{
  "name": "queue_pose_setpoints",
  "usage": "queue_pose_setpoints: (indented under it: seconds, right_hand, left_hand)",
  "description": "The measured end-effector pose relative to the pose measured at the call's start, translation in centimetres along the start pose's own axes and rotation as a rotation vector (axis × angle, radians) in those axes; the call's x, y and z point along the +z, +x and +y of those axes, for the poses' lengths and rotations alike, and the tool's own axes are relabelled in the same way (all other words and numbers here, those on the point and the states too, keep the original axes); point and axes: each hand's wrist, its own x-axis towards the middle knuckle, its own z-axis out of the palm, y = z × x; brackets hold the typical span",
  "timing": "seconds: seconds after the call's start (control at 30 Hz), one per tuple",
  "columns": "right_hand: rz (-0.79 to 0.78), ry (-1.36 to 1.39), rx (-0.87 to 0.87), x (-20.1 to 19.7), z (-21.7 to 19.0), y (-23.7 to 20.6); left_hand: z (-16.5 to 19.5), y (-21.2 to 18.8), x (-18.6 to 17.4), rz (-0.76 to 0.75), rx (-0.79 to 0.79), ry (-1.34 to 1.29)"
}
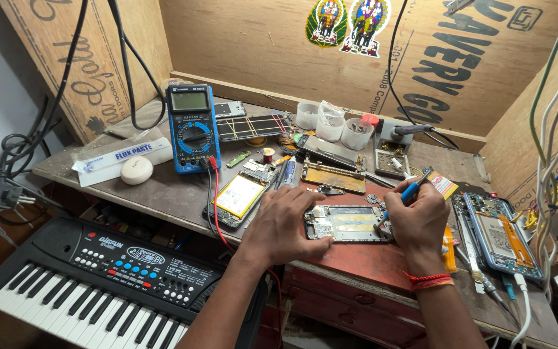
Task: The person works on a disassembled smartphone motherboard at a cluttered repair bench, holding the board steady with one hand while applying a blue-handled tool along its surface, repositioning the board and continuing the work, with a multimeter and flux paste on the bench.
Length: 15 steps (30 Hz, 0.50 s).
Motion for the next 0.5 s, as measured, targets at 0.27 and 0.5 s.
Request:
queue_pose_setpoints:
  seconds: [0.27, 0.5]
  right_hand:
    - [-0.031, 0.01, 0.034, -0.06, -0.37, -0.01]
    - [-0.064, 0.048, 0.06, -0.06, -0.45, -0.09]
  left_hand:
    - [-0.09, 0.03, 0.13, 0.015, 0.006, 0.002]
    - [-0.04, 0.11, 0.13, -0.03, -0.037, 0.009]
